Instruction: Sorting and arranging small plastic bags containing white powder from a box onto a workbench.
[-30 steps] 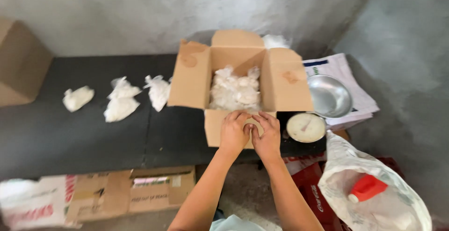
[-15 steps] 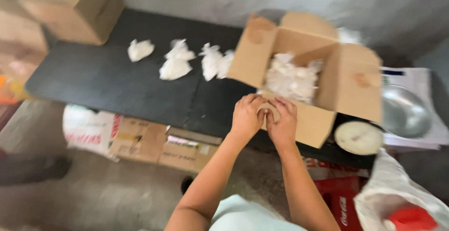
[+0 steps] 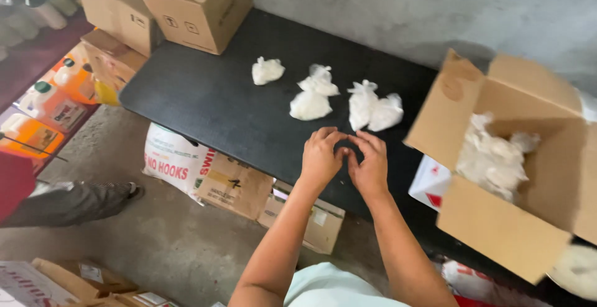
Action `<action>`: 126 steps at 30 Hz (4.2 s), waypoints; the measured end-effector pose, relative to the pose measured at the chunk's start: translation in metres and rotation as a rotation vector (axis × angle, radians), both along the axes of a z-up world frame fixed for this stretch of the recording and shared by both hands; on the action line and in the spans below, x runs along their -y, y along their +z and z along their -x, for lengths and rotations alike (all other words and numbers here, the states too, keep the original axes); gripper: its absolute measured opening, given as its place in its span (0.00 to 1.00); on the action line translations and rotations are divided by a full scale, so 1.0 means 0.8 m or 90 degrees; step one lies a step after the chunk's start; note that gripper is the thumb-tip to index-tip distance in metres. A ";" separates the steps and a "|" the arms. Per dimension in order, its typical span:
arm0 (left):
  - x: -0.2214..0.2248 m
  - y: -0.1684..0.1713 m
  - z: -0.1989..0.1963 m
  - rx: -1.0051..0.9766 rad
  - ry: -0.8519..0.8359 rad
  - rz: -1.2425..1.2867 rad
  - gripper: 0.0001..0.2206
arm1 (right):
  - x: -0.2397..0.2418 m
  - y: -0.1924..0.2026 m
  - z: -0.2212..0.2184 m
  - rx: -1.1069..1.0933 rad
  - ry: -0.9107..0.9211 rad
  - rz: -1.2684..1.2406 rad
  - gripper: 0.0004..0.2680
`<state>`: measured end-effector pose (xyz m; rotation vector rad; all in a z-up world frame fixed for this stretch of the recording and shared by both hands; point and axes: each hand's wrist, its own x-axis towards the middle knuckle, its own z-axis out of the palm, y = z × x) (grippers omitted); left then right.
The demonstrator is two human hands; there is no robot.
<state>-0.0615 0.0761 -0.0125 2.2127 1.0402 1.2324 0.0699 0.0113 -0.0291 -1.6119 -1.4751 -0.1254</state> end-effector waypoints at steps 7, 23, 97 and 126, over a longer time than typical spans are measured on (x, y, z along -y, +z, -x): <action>-0.087 -0.058 0.045 -0.002 0.057 0.056 0.14 | -0.102 -0.045 0.034 0.033 0.066 0.053 0.13; -0.287 -0.193 -0.044 -0.145 0.200 0.261 0.37 | -0.354 -0.262 -0.074 -0.004 0.120 0.243 0.30; 0.232 0.066 -0.262 0.101 -0.302 0.106 0.09 | 0.298 0.012 -0.249 -0.359 -0.228 -0.049 0.08; -0.014 -0.141 -0.636 -0.212 -0.269 0.064 0.10 | 0.074 -0.125 -0.562 -0.161 -0.383 0.141 0.11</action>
